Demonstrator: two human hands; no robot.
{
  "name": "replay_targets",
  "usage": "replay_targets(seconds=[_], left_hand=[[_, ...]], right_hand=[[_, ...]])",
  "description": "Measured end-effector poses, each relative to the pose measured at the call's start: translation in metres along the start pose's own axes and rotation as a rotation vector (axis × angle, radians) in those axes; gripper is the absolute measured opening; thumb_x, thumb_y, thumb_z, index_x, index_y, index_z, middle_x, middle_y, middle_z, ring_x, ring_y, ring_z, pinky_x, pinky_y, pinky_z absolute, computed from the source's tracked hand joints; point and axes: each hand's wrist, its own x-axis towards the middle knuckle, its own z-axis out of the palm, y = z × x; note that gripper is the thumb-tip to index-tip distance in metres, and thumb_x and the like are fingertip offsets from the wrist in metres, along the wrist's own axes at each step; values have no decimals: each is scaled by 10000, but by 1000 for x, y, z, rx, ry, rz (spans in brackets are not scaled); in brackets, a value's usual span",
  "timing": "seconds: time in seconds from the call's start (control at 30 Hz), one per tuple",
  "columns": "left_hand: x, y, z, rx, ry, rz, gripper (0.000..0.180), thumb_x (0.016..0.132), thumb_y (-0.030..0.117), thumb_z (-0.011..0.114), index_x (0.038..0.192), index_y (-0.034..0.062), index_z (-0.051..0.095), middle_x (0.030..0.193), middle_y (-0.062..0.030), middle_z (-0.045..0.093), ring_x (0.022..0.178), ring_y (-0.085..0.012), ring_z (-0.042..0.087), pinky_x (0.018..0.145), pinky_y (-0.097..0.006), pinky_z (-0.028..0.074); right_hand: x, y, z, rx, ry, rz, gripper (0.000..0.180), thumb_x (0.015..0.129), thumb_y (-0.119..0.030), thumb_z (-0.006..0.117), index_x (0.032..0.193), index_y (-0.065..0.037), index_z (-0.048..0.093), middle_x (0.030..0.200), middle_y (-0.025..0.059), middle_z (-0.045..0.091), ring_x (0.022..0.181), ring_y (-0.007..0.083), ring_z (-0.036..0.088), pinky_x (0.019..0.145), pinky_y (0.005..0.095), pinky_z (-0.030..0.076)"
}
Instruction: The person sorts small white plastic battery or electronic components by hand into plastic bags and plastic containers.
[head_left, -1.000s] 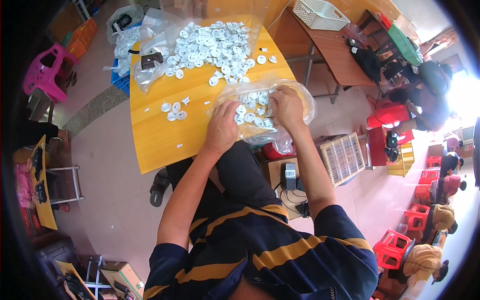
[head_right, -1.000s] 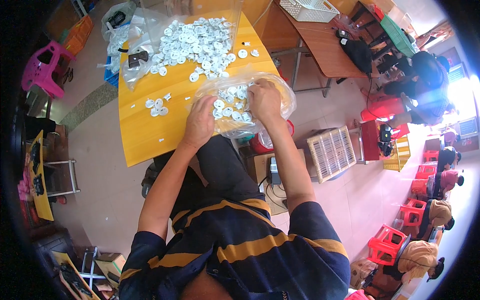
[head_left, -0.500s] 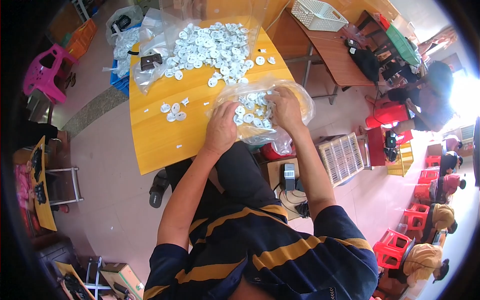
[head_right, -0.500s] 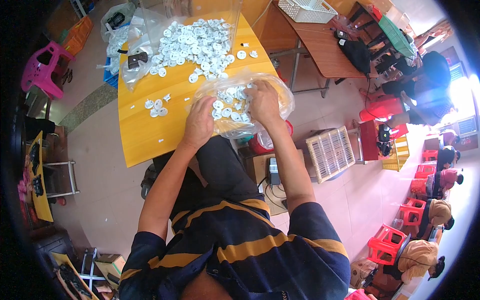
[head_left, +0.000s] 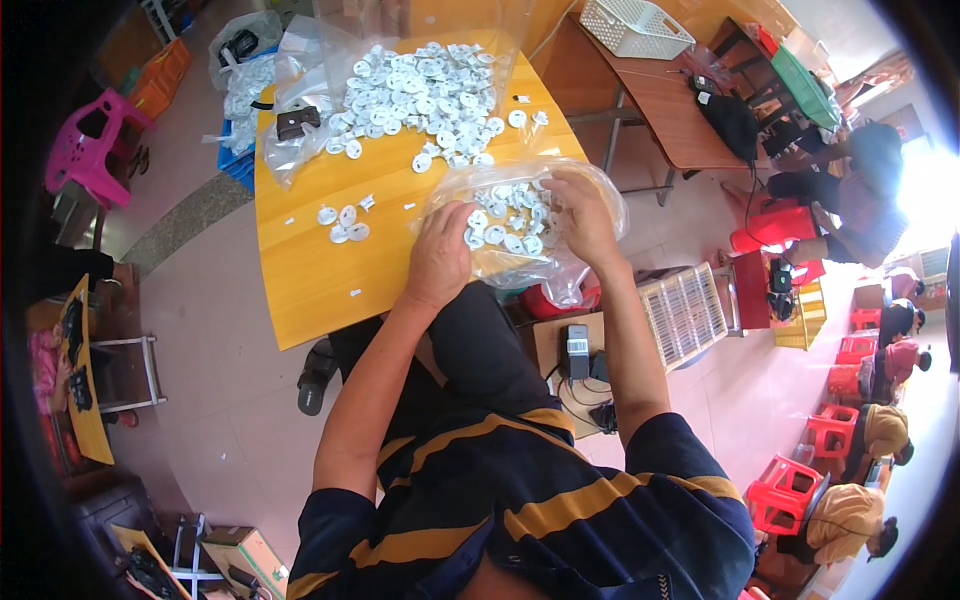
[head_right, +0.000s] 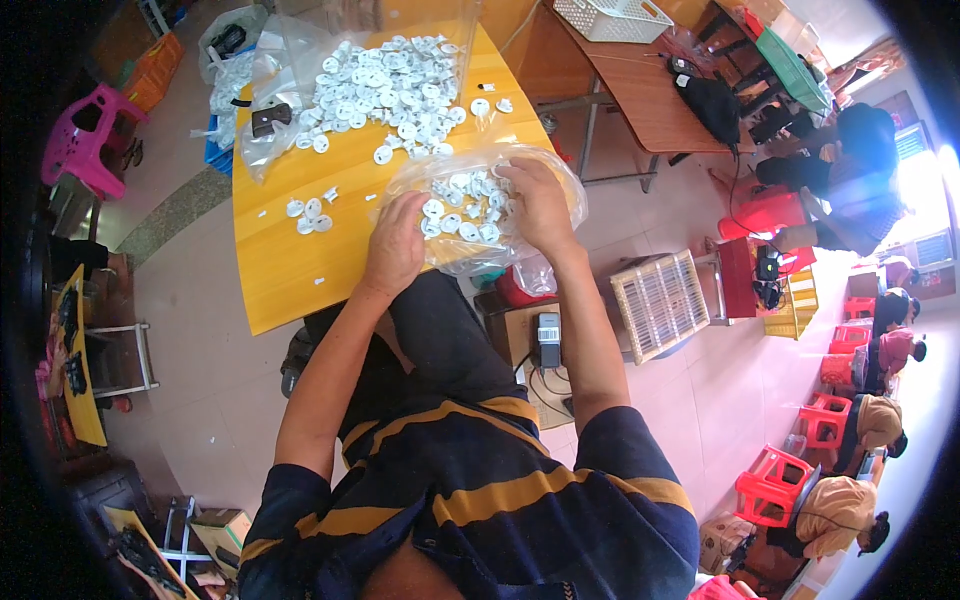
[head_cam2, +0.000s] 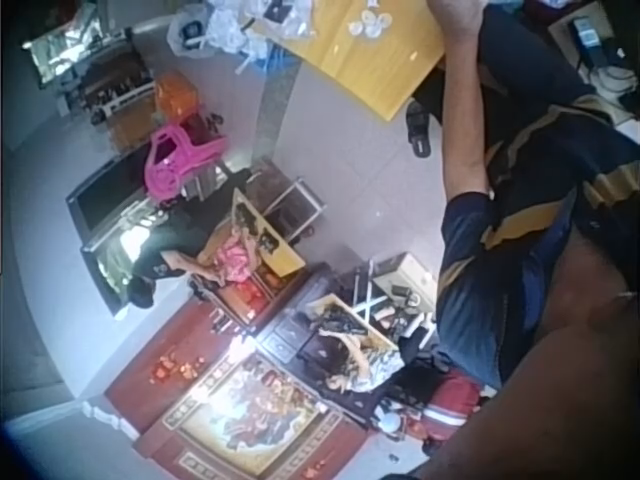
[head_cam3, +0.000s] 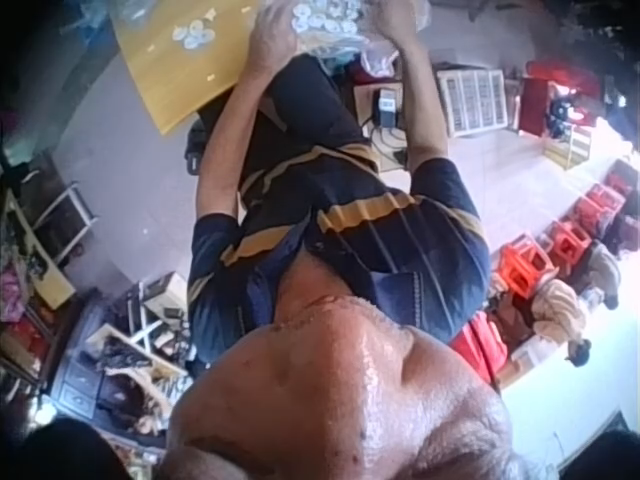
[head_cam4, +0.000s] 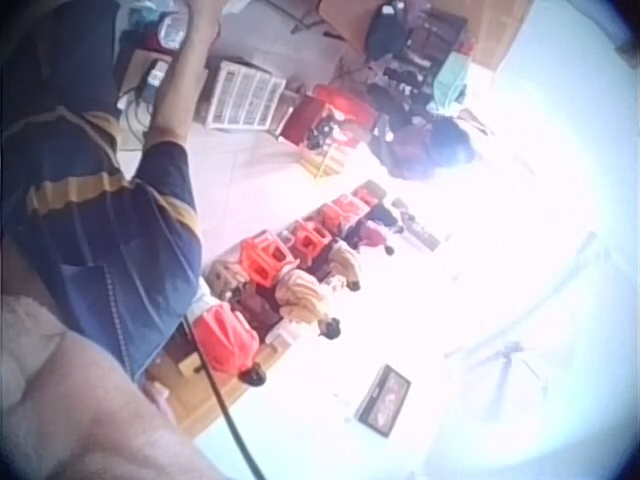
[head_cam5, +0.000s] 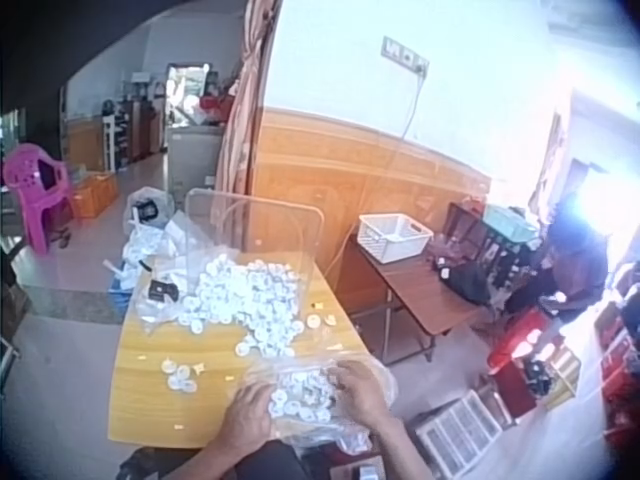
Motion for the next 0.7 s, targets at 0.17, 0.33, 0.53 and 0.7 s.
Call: replay_targets(seconds=[0.17, 0.33, 0.53, 0.7], left_hand=[[0, 0, 0, 8, 1, -9, 464, 861, -71, 508, 1306, 23, 598, 1324, -196, 602, 1250, -407, 552, 1079, -456, 456], [0, 1, 0, 16, -8, -8, 477, 852, -71, 501, 1311, 22, 591, 1320, -197, 600, 1248, -406, 552, 1080, -459, 456], [0, -1, 1, 24, -9, 0, 487, 845, -71, 499, 1317, 17, 579, 1319, -201, 594, 1251, -406, 549, 1084, -461, 451], [0, -3, 2, 20, -2, 12, 495, 837, -73, 500, 1318, 18, 574, 1319, -200, 593, 1250, -407, 548, 1085, -462, 450]], right_hand=[[-3, 6, -21, 145, 112, 80, 504, 818, 154, 464, 1218, -24, 712, 1272, 207, 694, 1215, 349, 650, 1021, 391, 507], [-9, 2, -32, 163, 116, 165, 436, 827, 123, 478, 1164, -2, 725, 1111, 213, 735, 1071, 346, 705, 945, 390, 539], [-17, -10, -35, 101, 138, 194, 378, 832, 88, 509, 1123, 2, 735, 994, 219, 731, 914, 353, 720, 841, 407, 563], [-24, -23, -41, 70, 152, 189, 348, 842, 74, 519, 1103, 3, 738, 954, 212, 725, 866, 355, 718, 808, 405, 567]])
